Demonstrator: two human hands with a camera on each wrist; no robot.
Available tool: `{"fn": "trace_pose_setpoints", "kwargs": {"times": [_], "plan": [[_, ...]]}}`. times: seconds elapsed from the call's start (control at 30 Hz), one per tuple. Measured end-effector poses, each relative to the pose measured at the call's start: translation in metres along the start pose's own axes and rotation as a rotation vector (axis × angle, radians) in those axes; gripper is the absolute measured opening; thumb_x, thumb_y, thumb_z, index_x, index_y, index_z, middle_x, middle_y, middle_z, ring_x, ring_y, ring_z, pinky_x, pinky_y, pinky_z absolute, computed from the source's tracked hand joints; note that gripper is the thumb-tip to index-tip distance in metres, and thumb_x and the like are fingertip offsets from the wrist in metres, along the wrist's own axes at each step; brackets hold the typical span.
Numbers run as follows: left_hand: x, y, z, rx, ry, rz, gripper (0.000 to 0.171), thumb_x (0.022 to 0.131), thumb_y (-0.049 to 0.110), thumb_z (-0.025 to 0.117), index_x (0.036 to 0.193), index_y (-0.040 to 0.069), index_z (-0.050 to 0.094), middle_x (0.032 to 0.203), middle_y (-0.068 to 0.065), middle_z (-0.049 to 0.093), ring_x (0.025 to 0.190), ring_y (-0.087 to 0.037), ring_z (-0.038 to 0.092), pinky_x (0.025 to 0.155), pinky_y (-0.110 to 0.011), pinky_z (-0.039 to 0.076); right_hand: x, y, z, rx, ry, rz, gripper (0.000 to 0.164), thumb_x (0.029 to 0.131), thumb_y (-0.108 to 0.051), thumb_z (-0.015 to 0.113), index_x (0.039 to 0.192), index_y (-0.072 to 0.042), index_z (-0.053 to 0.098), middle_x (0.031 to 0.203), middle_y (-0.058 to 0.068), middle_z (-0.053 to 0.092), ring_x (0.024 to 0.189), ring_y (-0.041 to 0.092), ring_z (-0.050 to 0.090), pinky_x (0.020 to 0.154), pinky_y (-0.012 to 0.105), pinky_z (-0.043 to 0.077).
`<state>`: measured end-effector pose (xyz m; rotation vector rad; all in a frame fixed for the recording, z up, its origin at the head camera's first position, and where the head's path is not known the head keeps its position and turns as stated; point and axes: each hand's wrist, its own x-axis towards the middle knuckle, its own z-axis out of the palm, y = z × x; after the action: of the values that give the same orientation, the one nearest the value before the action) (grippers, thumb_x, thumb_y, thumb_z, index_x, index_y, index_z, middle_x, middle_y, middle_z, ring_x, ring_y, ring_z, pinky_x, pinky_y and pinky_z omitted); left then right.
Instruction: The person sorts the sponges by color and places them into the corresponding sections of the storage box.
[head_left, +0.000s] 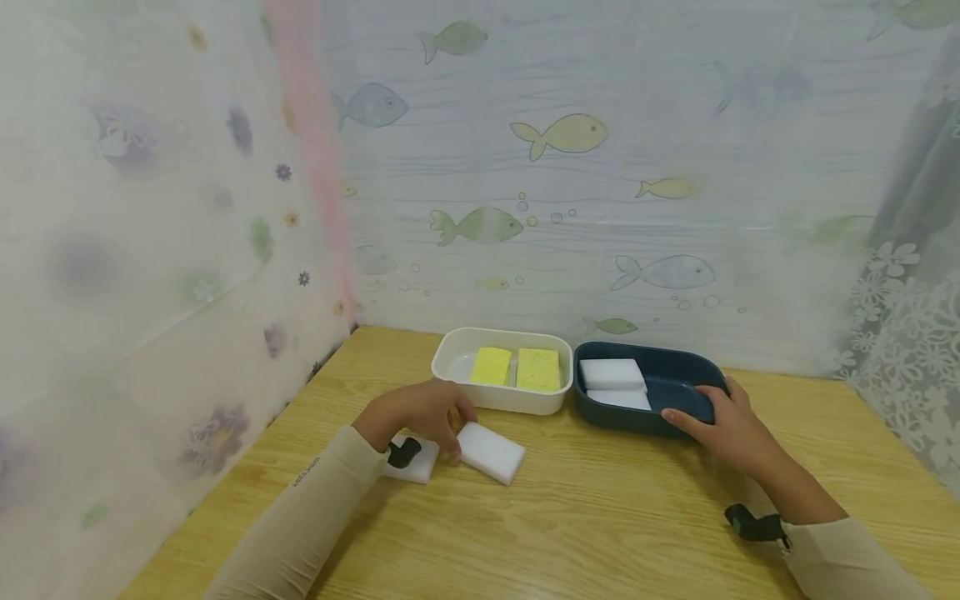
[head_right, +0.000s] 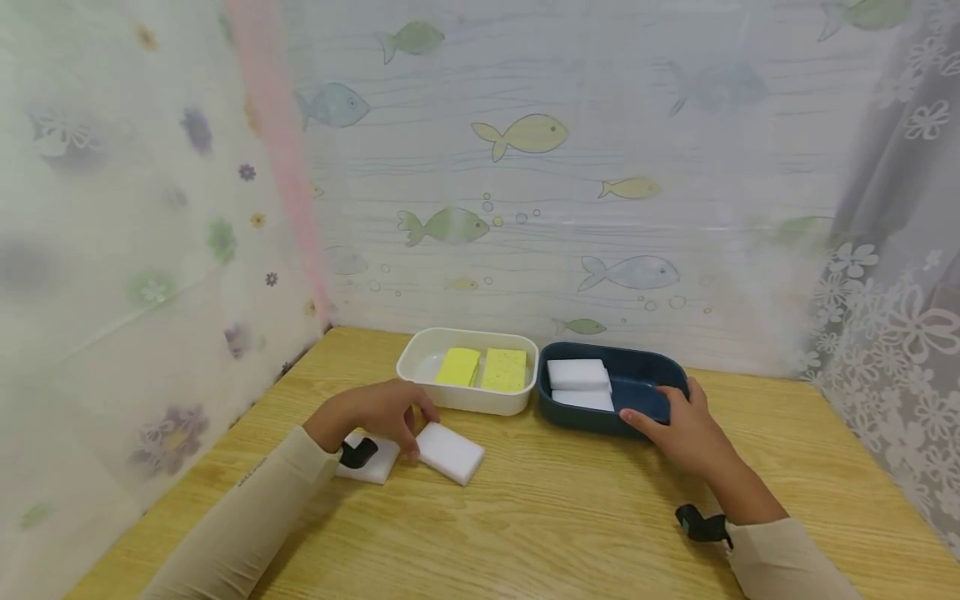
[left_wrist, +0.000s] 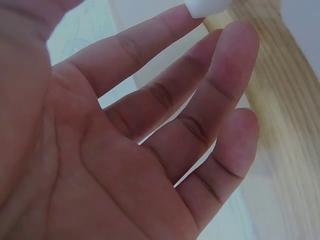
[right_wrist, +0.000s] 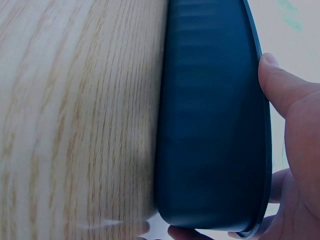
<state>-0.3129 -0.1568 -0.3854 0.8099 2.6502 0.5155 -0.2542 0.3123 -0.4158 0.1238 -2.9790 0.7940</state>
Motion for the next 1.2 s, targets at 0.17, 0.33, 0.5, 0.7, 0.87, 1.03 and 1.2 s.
{"fn": "trace_pose_setpoints", "kwargs": {"times": [0.17,0.33,0.5,0.7,0.87,1.03,1.2], "plan": [[-0.001,0.005,-0.003,0.021,0.007,0.035,0.052,0.070,0.028,0.098,0.116,0.019,0.076,0.109,0.006,0.071,0.086,-0.008,0.064,0.078,-0.030,0.056,-0.001,-0.001,-0.001,0.007,0.001,-0.006,0.101,0.098,-0.066,0.058,0.155,0.013,0.030,0.159,0.049,-0.005,0.138,0.074,0.016,0.100,0.083,0.030],[0.000,0.010,-0.006,-0.012,0.010,0.111,0.048,0.073,0.026,0.096,0.116,0.018,0.076,0.113,0.005,0.072,0.085,-0.007,0.067,0.079,-0.029,0.057,-0.004,0.000,-0.002,0.011,-0.001,-0.009,0.100,0.099,-0.065,0.057,0.155,0.013,0.029,0.159,0.049,-0.005,0.137,0.074,0.017,0.099,0.083,0.031],[0.001,0.014,-0.009,-0.039,0.030,0.154,0.048,0.075,0.027,0.095,0.118,0.017,0.076,0.115,0.003,0.072,0.082,-0.008,0.068,0.075,-0.028,0.058,-0.002,0.000,-0.001,0.011,-0.002,-0.012,0.100,0.098,-0.065,0.057,0.155,0.013,0.029,0.159,0.049,-0.004,0.138,0.074,0.017,0.100,0.083,0.031],[0.006,0.022,-0.015,-0.012,0.081,0.188,0.046,0.074,0.032,0.095,0.115,0.019,0.077,0.110,0.006,0.072,0.084,-0.007,0.067,0.076,-0.027,0.057,0.000,0.002,0.000,0.021,-0.008,-0.012,0.101,0.099,-0.065,0.056,0.156,0.013,0.027,0.159,0.048,-0.009,0.137,0.075,0.018,0.099,0.083,0.031],[0.009,0.034,-0.023,0.002,0.108,0.204,0.048,0.075,0.035,0.094,0.117,0.019,0.077,0.110,0.008,0.072,0.083,-0.007,0.068,0.075,-0.027,0.057,0.001,0.001,-0.001,0.024,-0.010,-0.007,0.102,0.098,-0.066,0.057,0.155,0.014,0.027,0.159,0.048,-0.009,0.136,0.075,0.018,0.099,0.083,0.032],[0.015,0.046,-0.029,0.024,0.142,0.230,0.043,0.078,0.037,0.092,0.115,0.020,0.078,0.108,0.010,0.073,0.082,-0.007,0.067,0.075,-0.026,0.056,0.002,0.002,0.000,0.026,-0.008,-0.010,0.103,0.098,-0.066,0.057,0.155,0.014,0.027,0.159,0.048,-0.009,0.137,0.075,0.016,0.100,0.083,0.031],[0.025,0.055,-0.032,0.054,0.172,0.242,0.039,0.080,0.041,0.090,0.113,0.022,0.078,0.109,0.014,0.073,0.083,-0.007,0.068,0.075,-0.025,0.056,0.001,0.003,0.001,0.031,-0.003,-0.014,0.102,0.098,-0.065,0.057,0.156,0.013,0.027,0.159,0.048,-0.010,0.138,0.074,0.016,0.100,0.083,0.030]]}}
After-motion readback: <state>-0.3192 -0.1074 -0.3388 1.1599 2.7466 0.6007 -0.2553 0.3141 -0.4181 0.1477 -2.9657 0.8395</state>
